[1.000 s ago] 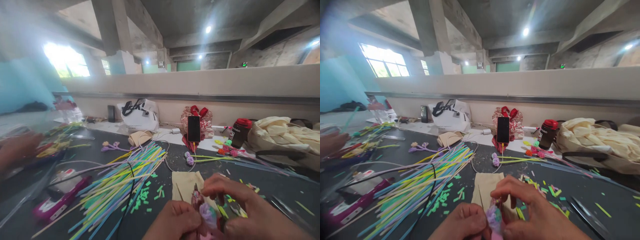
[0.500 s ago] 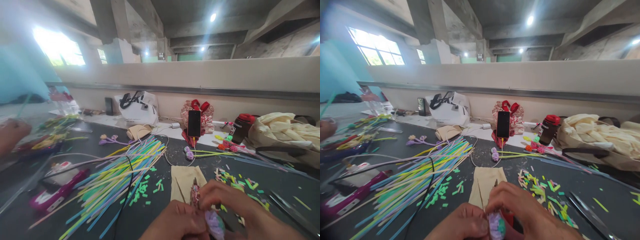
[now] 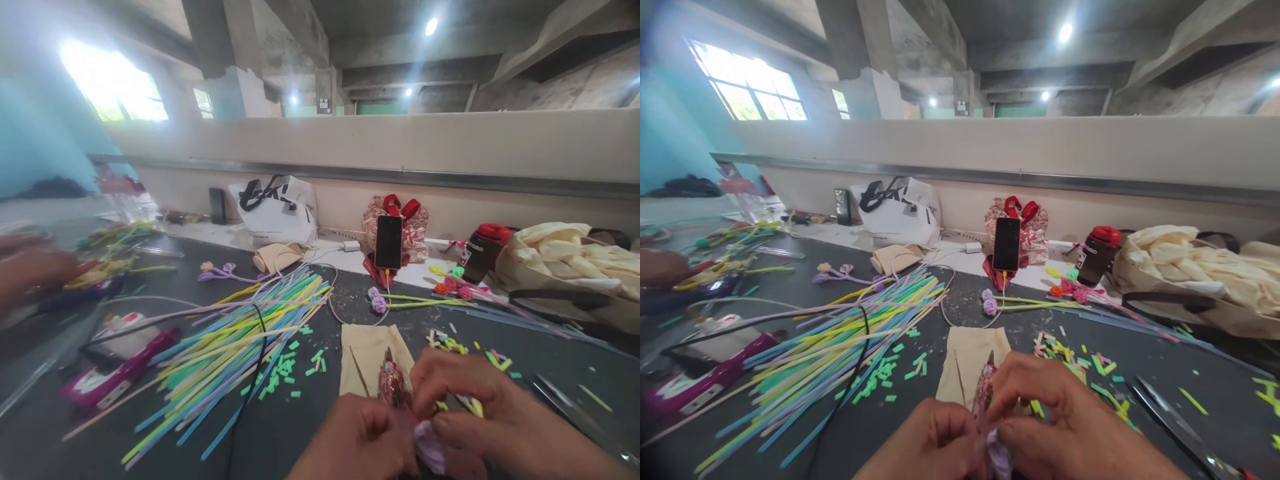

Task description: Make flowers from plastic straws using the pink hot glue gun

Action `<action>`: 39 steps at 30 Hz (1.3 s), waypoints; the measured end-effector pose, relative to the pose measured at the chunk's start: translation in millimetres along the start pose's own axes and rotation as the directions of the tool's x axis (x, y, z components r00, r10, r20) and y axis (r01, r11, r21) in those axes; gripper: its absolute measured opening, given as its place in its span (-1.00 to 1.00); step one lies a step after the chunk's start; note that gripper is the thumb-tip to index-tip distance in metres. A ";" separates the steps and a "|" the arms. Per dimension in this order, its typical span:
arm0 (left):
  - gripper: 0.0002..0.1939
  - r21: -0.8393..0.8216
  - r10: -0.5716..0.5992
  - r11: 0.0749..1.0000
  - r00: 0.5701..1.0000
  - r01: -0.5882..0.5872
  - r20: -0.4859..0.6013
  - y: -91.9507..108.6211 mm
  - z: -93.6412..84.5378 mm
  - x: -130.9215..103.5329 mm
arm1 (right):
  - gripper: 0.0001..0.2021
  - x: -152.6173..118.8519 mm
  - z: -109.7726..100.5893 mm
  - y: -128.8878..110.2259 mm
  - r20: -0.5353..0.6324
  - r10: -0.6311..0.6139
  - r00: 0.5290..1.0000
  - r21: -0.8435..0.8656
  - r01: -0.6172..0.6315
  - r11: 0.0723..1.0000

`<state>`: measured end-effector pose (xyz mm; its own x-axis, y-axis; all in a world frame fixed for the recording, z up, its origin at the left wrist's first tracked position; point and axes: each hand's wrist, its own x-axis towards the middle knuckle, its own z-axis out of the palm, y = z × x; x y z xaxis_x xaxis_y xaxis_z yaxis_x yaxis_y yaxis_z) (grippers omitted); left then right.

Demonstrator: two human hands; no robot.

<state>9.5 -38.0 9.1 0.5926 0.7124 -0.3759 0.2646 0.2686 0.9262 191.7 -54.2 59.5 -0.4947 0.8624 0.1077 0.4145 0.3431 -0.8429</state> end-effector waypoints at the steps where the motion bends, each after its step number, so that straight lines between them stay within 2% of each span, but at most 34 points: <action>1: -0.78 0.049 0.020 0.999 1.000 -0.019 -0.020 0.4 1.6 -0.7 | -0.90 0.6 1.3 0.4 0.001 0.001 1.000 -0.022 -0.001 1.000; 5: -0.74 0.203 0.071 0.978 0.995 -0.055 -0.072 0.2 3.4 -2.6 | -0.88 2.3 8.7 1.4 -0.016 0.002 1.000 -0.165 -0.005 0.986; 9: -0.73 0.246 0.105 0.965 0.992 -0.086 -0.064 -0.4 0.4 -3.6 | -0.83 2.5 12.5 4.3 -0.004 0.010 1.000 -0.267 -0.010 0.964; 14: -0.73 0.201 0.094 0.975 0.995 -0.089 -0.018 -0.6 -3.7 -1.8 | -0.82 2.1 11.7 7.2 -0.002 -0.017 1.000 -0.311 0.016 0.950; 22: -0.69 0.087 0.070 0.994 0.997 -0.068 -0.020 1.8 -3.8 -0.9 | -0.86 0.4 10.3 8.9 -0.002 -0.070 0.998 -0.422 0.063 0.904; 27: -0.67 0.020 0.020 1.000 1.000 -0.020 0.019 3.5 -2.6 1.7 | -0.87 0.6 12.7 9.5 -0.024 -0.106 0.994 -0.462 0.083 0.883; 34: -0.53 0.071 0.069 0.995 0.996 -0.073 0.055 -5.0 -3.7 4.0 | -0.92 1.5 12.4 4.1 -0.011 -0.163 0.987 -0.503 0.136 0.854; 39: -0.48 0.113 0.062 0.992 0.998 -0.059 -0.022 -0.9 -1.4 0.7 | -0.89 4.1 13.3 4.0 -0.032 -0.219 0.975 -0.552 0.166 0.817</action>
<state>8.6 -36.8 8.0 0.5912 0.7415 -0.3172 0.3134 0.1512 0.9375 181.2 -54.3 49.5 -0.5491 0.7775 0.3066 0.6784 0.6289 -0.3798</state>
